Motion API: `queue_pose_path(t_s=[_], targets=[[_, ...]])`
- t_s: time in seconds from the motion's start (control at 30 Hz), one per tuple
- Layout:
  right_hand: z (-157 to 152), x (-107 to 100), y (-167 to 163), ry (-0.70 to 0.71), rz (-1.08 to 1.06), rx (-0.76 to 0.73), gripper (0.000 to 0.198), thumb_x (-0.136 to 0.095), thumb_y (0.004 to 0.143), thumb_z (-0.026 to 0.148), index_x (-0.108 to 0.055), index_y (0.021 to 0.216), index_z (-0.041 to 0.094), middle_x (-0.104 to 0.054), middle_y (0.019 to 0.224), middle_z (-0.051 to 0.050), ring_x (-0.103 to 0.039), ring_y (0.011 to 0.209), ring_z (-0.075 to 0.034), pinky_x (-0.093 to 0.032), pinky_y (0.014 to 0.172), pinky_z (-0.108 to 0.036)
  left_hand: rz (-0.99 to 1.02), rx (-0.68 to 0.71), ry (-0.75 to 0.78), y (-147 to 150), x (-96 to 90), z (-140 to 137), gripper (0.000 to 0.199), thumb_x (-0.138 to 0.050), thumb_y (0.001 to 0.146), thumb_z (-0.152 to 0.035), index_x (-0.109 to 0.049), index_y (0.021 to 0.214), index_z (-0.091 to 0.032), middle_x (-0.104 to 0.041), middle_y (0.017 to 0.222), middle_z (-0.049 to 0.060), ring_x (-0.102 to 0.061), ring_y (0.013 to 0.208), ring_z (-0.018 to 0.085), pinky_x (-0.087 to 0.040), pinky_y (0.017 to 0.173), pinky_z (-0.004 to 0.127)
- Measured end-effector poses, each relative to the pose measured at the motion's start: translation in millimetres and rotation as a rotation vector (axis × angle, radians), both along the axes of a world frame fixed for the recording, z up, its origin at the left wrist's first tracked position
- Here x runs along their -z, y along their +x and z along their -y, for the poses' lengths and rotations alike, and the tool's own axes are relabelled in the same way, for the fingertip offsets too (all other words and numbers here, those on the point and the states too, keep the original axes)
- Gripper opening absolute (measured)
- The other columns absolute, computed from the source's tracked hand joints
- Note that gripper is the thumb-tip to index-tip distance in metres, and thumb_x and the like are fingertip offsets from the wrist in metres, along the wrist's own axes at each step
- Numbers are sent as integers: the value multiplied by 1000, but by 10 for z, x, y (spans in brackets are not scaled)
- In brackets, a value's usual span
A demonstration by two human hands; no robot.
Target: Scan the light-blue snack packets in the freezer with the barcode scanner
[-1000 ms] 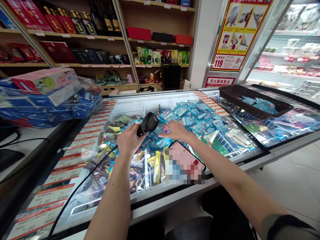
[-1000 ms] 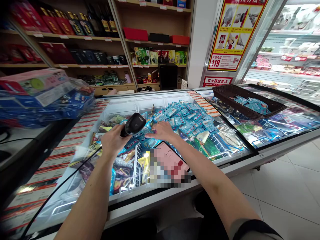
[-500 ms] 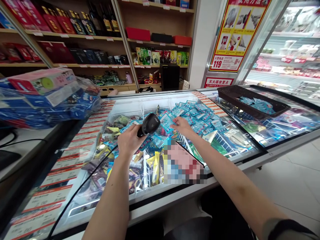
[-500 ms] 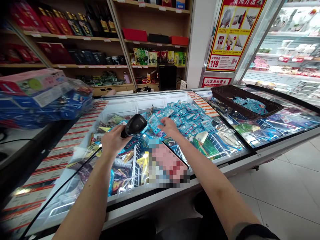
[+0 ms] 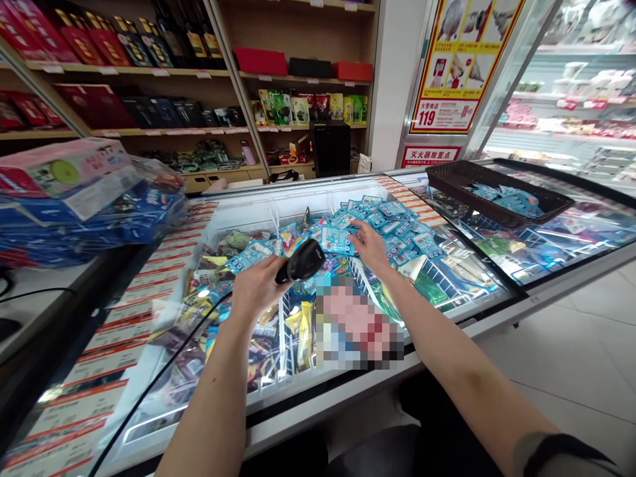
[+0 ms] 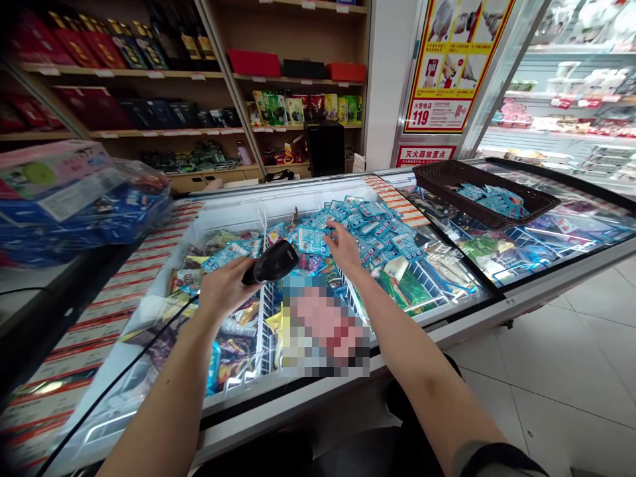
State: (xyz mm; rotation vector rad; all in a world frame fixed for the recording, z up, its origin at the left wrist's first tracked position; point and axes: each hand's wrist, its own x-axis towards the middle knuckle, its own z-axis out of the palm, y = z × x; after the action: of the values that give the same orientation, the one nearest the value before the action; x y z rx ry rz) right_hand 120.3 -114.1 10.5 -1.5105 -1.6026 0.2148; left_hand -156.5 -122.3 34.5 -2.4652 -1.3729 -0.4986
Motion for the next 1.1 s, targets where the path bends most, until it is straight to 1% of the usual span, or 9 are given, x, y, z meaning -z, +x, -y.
queue_pose_path(t_s=[0.13,0.23,0.4,0.53,0.7,0.97,1.1], targets=[[-9,14,-32,-38,-38,-33,36,-38,89,39,-47,119,21,-61,89,-2,-59,65,-14,-48,68,-28,-34,19,-26,21,1,0,32,-48,79,-40,-56,107,-26,-64,98,2,-60,86,19,-35,56,27],[1,11,-37,-25,-57,-38,34,-40,88,38,-49,116,22,-61,87,-1,-60,65,-14,-48,67,-27,-46,14,-44,28,-6,3,33,-48,79,-39,-56,107,-26,-63,99,3,-60,88,20,-35,56,27],[3,14,-30,-20,-50,-35,34,-38,89,39,-48,117,22,-61,88,-1,-59,64,-14,-47,67,-28,-58,14,-57,26,-8,5,33,-46,80,-40,-57,108,-25,-63,98,5,-60,87,21,-35,56,27],[3,10,-32,-4,-25,-37,36,-36,89,41,-48,117,21,-61,89,-2,-58,63,-13,-46,66,-27,-55,14,-58,17,-1,-5,33,-47,80,-40,-56,108,-25,-63,98,5,-60,87,21,-35,56,27],[7,-5,-32,-17,-28,-23,38,-35,90,43,-47,118,21,-61,87,-2,-58,65,-14,-46,68,-27,-51,30,-35,9,19,-22,31,-47,81,-40,-56,106,-25,-63,97,4,-60,85,21,-33,55,27],[-5,16,-9,46,-44,-43,35,-37,90,40,-48,117,21,-59,83,-1,-56,61,-13,-45,66,-26,-50,35,-21,7,27,-21,30,-48,80,-40,-55,106,-26,-63,96,2,-60,86,20,-32,55,28],[-16,14,21,84,-75,-5,32,-40,89,39,-51,114,22,-58,82,-1,-55,63,-13,-45,67,-27,-56,39,-29,4,27,-22,31,-48,80,-40,-54,108,-27,-63,97,2,-59,86,21,-32,55,27]])
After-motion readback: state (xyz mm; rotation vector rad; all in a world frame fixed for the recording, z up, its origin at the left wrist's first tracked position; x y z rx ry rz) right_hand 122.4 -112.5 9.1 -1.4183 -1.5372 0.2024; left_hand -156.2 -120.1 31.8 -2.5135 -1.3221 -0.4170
